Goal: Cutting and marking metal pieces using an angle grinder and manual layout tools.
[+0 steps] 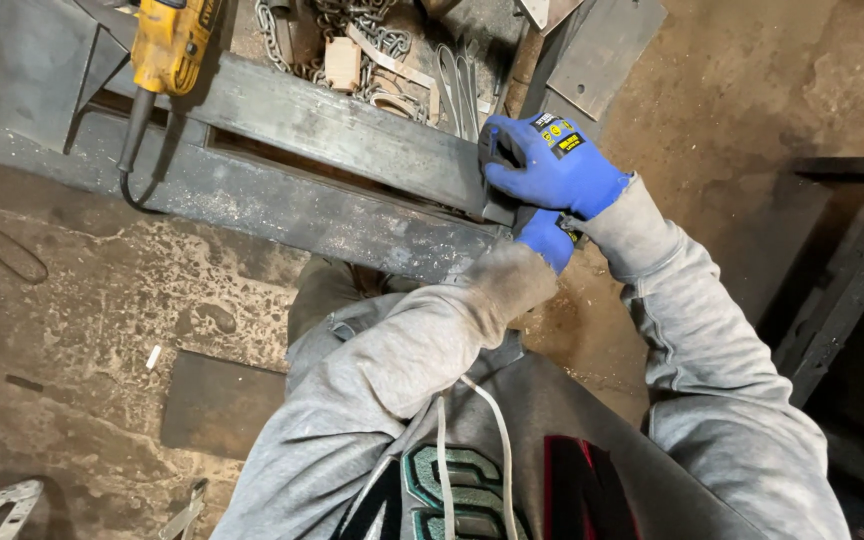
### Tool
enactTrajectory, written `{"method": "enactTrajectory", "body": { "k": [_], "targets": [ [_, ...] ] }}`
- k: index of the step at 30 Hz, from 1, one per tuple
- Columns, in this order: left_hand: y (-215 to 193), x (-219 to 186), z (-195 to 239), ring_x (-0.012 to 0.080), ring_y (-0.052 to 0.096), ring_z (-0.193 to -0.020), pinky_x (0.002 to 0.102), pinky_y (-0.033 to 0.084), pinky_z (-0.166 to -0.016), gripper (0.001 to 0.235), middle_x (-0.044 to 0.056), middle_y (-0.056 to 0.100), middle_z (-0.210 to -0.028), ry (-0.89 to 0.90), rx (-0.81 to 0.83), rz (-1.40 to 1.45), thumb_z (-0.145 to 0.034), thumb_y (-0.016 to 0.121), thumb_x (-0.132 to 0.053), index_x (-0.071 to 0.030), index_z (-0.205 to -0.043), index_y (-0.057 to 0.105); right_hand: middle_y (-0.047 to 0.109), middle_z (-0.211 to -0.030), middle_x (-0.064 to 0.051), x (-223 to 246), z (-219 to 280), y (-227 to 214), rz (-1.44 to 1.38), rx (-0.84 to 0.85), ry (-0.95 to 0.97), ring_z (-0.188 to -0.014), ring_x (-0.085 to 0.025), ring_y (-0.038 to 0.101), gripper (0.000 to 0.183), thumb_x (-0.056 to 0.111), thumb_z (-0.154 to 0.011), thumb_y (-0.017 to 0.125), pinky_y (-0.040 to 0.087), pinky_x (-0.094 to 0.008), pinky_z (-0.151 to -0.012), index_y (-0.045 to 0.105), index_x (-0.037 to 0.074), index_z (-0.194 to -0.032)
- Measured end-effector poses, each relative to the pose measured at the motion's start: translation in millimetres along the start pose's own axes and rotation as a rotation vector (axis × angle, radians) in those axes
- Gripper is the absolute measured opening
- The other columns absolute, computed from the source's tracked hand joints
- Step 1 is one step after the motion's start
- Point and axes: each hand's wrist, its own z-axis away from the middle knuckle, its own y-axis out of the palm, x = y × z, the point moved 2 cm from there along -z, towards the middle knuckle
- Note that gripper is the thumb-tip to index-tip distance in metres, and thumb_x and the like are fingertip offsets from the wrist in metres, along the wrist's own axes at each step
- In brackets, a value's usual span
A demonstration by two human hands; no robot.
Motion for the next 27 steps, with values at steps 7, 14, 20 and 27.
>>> {"method": "enactTrajectory", "body": {
  "k": [7, 14, 20, 27],
  "targets": [
    [-1.8, 0.0, 3.5, 0.0225, 0.074, -0.069, 0.041, 0.055, -0.053, 0.007, -0.001, 0.074, -0.071, -0.014, -0.041, -0.025, -0.073, 0.072, -0.017, -0.020, -0.074, 0.078, 0.067, -0.084, -0.016, 12.2, -9.2, 1.1, 0.198, -0.003, -0.072, -0.076, -0.035, 0.065, 0.039, 0.035, -0.092, 0.069, 0.050, -0.046, -0.066, 0.062, 0.003, -0.113],
    [12.2, 0.4, -0.4, 0.0255, 0.074, -0.070, 0.042, 0.056, -0.056, 0.008, 0.003, 0.074, -0.071, -0.073, -0.086, 0.110, -0.075, 0.071, -0.016, -0.016, -0.074, 0.079, 0.067, -0.083, -0.018, 1.4, -18.8, 10.1, 0.224, -0.022, -0.109, -0.073, -0.038, 0.065, 0.048, 0.033, -0.085, 0.072, 0.051, -0.047, -0.063, 0.059, 0.001, -0.118],
    [-0.8, 1.0, -0.6, 0.0266, 0.075, -0.071, 0.044, 0.057, -0.058, 0.009, 0.004, 0.075, -0.073, -0.092, -0.027, 0.142, -0.073, 0.070, -0.016, -0.015, -0.075, 0.079, 0.066, -0.082, -0.018, 14.7, -17.6, 1.4, 0.196, 0.018, -0.039, -0.074, -0.037, 0.067, 0.037, 0.031, -0.088, 0.070, 0.052, -0.046, -0.065, 0.060, 0.004, -0.111],
    [-13.1, 3.3, 3.5, 0.0259, 0.075, -0.071, 0.042, 0.057, -0.058, 0.008, 0.006, 0.075, -0.073, -0.053, 0.038, 0.071, -0.076, 0.071, -0.015, -0.013, -0.076, 0.079, 0.068, -0.082, -0.018, -8.7, -18.9, 9.1, 0.266, -0.074, -0.160, -0.069, -0.034, 0.068, 0.054, 0.032, -0.086, 0.074, 0.055, -0.042, -0.062, 0.059, -0.003, -0.124]
  ]
}}
